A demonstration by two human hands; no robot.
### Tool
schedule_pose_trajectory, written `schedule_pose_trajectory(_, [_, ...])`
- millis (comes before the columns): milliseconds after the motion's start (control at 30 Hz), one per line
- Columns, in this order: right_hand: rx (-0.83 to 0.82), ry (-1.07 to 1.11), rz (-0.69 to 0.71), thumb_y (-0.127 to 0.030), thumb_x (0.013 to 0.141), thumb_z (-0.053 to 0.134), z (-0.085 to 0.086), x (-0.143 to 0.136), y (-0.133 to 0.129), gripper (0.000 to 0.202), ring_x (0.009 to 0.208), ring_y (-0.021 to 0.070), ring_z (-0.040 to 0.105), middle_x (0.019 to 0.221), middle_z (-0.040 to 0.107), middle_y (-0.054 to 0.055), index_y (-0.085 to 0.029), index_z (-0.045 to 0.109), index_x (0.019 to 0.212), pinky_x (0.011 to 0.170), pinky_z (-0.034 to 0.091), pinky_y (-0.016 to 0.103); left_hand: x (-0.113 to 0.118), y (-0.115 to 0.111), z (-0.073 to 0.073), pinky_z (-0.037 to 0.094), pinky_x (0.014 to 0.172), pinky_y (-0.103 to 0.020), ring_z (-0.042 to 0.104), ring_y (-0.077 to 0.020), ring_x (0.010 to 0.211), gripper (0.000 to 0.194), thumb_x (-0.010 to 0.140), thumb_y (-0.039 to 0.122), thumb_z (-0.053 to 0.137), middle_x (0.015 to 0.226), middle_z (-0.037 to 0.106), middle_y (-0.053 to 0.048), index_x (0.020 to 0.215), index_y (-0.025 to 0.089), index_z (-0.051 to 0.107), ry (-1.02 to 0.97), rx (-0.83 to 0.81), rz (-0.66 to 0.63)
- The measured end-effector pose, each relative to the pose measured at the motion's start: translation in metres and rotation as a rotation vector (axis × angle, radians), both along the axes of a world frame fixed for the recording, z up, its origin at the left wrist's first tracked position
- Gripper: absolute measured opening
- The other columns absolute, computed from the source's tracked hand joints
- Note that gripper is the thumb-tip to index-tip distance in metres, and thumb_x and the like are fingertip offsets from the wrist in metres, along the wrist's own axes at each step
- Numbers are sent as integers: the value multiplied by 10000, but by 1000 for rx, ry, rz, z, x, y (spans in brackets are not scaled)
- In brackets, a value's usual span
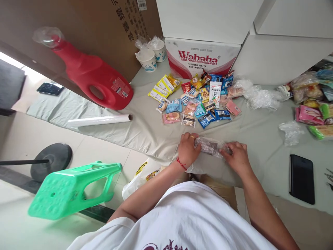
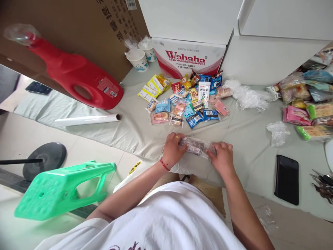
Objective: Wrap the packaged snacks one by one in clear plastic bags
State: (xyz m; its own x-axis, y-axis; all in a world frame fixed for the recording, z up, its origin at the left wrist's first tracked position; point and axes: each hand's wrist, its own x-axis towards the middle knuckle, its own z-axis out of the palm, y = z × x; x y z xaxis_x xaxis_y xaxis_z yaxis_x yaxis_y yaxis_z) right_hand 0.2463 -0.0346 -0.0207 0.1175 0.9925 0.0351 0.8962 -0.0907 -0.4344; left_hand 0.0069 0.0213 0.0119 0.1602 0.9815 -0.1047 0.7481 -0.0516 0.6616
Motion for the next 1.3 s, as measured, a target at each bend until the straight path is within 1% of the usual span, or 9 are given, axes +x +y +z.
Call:
schedule_pose_trajectory(100, [86,65,26,-459,939,585,2,-9,-1,276,981,284,559,993,631,116,-209,688,878,927,465,451,-1,3,-2,442,1123,-490,516,-339,1251,553,800,299,772,1281,556,-167,1309,127,642,3,-21,61])
schedule_pose_trajectory(200, [113,134,39,-424,968,555,11,-23,0,228,946,252,609,1092,626,116,-215,640,943,826,497,386,2,0,-3,415,1133,-529,482,-374,1291,402,782,356,800,1329,524,-177,1111,153,690,8,-27,32])
schedule_pose_trajectory(367, [56,183,14,-350,955,551,24,-44,1,116,743,219,622,844,661,30,-243,579,922,683,473,335,13,-10,1,456,1025,-515,554,-350,1203,319,745,320,830,1221,591,-133,941,206,605,-40,-30,13])
schedule_pose_trajectory(533, [114,410,12,-290,941,511,31,-65,-1,167,876,232,669,992,703,73,-236,654,1007,788,539,371,20,-20,8,472,770,-363,596,-222,837,185,821,220,691,977,614,-59,944,223,553,-133,-13,15])
schedule_pose_trajectory(800, [-180,1505,-194,-602,938,586,32,-103,-5,399,947,253,700,973,757,68,-235,739,967,836,584,395,18,-30,-5,418,807,-448,573,-298,944,91,941,194,548,924,606,-131,866,222,593,-26,337,-259])
schedule_pose_trajectory(833, [-224,1570,-185,-625,935,591,33,-106,-6,419,1009,262,704,1038,764,72,-244,750,1010,873,587,406,17,-30,-7,420,827,-468,568,-307,955,25,907,198,577,959,611,-143,895,216,588,-58,341,-273])
schedule_pose_trajectory(1033, [-279,1542,-114,-547,858,765,30,-114,-5,540,1351,286,595,1436,657,54,-294,689,1329,1128,498,451,4,-29,-10,489,915,-459,558,-277,1060,343,724,191,591,1108,543,-123,1038,229,458,-576,232,-265])
schedule_pose_trajectory(1167, [-265,1392,-75,-483,860,786,21,-109,-2,532,1286,271,634,1365,703,48,-282,693,1344,1154,465,446,-7,-33,-7,516,928,-424,551,-249,1075,324,785,240,589,1146,510,-104,1087,237,471,-715,194,-95])
schedule_pose_trajectory(1300, [-191,1538,-265,-439,784,863,20,-101,2,554,1140,239,701,1266,751,37,-285,726,1298,1066,528,410,-18,-31,-4,506,945,-407,566,-229,1082,348,842,338,709,1170,537,-94,1108,229,513,-759,131,367])
